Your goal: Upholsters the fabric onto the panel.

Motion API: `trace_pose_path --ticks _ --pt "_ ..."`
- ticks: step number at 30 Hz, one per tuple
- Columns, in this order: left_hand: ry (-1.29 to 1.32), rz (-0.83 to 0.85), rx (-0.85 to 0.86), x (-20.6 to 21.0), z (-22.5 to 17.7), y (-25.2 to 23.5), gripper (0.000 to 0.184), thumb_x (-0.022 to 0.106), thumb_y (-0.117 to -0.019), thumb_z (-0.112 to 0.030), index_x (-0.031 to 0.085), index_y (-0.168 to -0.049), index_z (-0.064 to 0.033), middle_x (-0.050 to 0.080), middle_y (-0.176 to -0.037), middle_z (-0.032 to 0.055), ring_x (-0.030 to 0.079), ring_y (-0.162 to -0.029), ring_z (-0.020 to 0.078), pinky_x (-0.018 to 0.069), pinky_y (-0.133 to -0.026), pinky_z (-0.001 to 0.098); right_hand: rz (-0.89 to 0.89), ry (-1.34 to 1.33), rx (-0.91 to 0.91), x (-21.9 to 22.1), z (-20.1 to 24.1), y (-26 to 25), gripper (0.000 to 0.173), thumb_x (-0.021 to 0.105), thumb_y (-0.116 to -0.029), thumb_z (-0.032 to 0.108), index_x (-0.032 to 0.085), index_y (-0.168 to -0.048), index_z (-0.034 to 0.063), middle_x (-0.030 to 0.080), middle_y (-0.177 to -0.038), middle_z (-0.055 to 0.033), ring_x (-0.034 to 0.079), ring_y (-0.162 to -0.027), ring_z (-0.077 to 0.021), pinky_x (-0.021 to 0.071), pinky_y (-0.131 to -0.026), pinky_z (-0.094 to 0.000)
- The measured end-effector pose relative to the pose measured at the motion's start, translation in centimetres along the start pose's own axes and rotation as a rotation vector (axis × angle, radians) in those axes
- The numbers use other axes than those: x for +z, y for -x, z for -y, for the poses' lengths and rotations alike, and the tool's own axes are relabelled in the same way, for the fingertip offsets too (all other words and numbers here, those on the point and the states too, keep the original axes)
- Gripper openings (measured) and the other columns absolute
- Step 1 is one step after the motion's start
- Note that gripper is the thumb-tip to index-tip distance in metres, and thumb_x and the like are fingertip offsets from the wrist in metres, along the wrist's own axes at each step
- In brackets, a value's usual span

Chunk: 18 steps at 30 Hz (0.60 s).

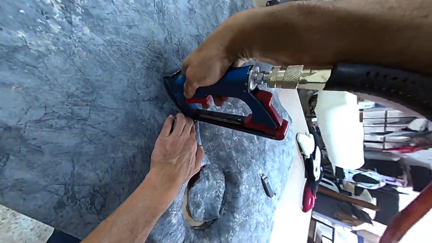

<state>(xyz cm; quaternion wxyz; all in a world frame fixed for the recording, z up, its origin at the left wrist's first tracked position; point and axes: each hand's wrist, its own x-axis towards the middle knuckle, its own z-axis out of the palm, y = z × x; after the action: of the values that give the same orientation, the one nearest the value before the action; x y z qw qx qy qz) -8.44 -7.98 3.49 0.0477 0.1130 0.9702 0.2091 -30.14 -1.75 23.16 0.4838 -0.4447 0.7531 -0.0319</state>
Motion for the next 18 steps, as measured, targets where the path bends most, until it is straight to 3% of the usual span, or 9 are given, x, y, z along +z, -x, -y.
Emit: trace_pose_path --ticks 2,7,9,10,11,13,14,16,18 --pt "0.012 -0.009 0.001 0.0 0.0 -0.1 0.069 0.039 -0.0957 -0.051 0.06 -0.141 -0.0033 0.054 -0.15 0.0157 0.042 -0.145 0.0343 0.0273 -0.121 0.0515 -0.075 0.026 0.052 0.2 1.9 0.6 0.03 0.047 -0.107 0.03 0.073 -0.122 0.0263 0.071 -0.117 0.0094 0.066 -0.109 -0.004 0.0559 -0.092 -0.0223" --pt "0.025 -0.018 0.009 0.1 -0.2 -0.1 0.069 0.042 -0.0935 -0.051 0.063 -0.137 -0.0027 0.057 -0.146 0.0152 0.044 -0.144 0.0333 0.0276 -0.12 0.0515 -0.057 -0.067 0.187 0.9 2.4 0.0 0.03 0.051 -0.105 0.036 0.076 -0.117 0.0265 0.073 -0.111 0.0099 0.066 -0.103 -0.0026 0.0546 -0.087 -0.0201" --pt "0.024 -0.031 0.015 0.1 0.0 -0.1 0.07 0.043 -0.0922 -0.052 0.064 -0.135 -0.0021 0.058 -0.144 0.0154 0.045 -0.143 0.0336 0.0276 -0.12 0.0521 0.123 -0.118 0.261 1.2 -1.6 -3.0 0.028 0.052 -0.1016 0.04 0.075 -0.107 0.0248 0.074 -0.092 0.0066 0.068 -0.075 -0.0054 0.0557 -0.061 -0.0244" --pt "0.018 -0.042 0.018 0.2 0.0 -0.1 0.07 0.043 -0.0919 -0.053 0.064 -0.135 -0.002 0.059 -0.143 0.0154 0.045 -0.143 0.0338 0.0277 -0.12 0.0524 0.261 -0.247 0.277 1.5 -5.5 -5.2 0.028 0.051 -0.1024 0.041 0.068 -0.107 0.0196 0.075 -0.086 -0.0019 0.069 -0.059 -0.0141 0.0576 -0.047 -0.0345" --pt "0.012 -0.052 0.023 0.4 0.1 -0.2 0.07 0.043 -0.0921 -0.053 0.065 -0.134 -0.0021 0.06 -0.141 0.0154 0.046 -0.142 0.034 0.0278 -0.12 0.0527 0.4 -0.481 0.246 1.8 -9.5 -6.8 0.029 0.051 -0.1048 0.041 0.061 -0.113 0.0155 0.072 -0.084 -0.0116 0.069 -0.052 -0.0245 0.0579 -0.04 -0.0481" --pt "0.011 -0.07 0.037 0.5 0.2 -0.1 0.07 0.043 -0.0918 -0.055 0.066 -0.133 -0.0025 0.062 -0.138 0.0149 0.048 -0.14 0.0339 0.0292 -0.12 0.0523 0.524 -0.737 0.187 2.5 -11.9 -7.8 0.026 0.051 -0.1054 0.035 0.058 -0.118 0.0123 0.071 -0.083 -0.0156 0.069 -0.05 -0.0262 0.0572 -0.038 -0.0499" --pt "0.018 -0.074 0.05 0.4 0.4 0.0 0.071 0.044 -0.0921 -0.056 0.066 -0.132 -0.0025 0.062 -0.138 0.0152 0.049 -0.139 0.0342 0.0308 -0.12 0.0516 0.448 -0.701 0.219 2.3 -8.8 -7.0 0.022 0.049 -0.1055 0.025 0.06 -0.113 0.0067 0.07 -0.078 -0.0144 0.067 -0.049 -0.022 0.0569 -0.039 -0.0422" --pt "0.044 -0.075 0.091 0.0 1.2 0.4 0.07 0.048 -0.0928 -0.059 0.067 -0.131 -0.0021 0.064 -0.136 0.0164 0.051 -0.139 0.0351 0.0342 -0.12 0.0501 0.107 -0.242 0.657 2.3 3.3 -4.3 0.02 0.051 -0.1037 0.017 0.068 -0.097 0.0095 0.066 -0.077 -0.0064 0.062 -0.057 -0.0161 0.0523 -0.052 -0.0308" --pt "0.009 -0.074 0.099 -0.2 1.9 1.0 0.074 0.043 -0.095 -0.062 0.065 -0.134 -0.0035 0.059 -0.145 0.016 0.045 -0.145 0.0344 0.0312 -0.122 0.0498 -0.076 -0.194 0.625 2.6 6.1 -1.4 0.022 0.051 -0.1027 0.017 0.071 -0.096 0.0096 0.068 -0.086 -0.0035 0.064 -0.067 -0.0107 0.0513 -0.059 -0.0257"
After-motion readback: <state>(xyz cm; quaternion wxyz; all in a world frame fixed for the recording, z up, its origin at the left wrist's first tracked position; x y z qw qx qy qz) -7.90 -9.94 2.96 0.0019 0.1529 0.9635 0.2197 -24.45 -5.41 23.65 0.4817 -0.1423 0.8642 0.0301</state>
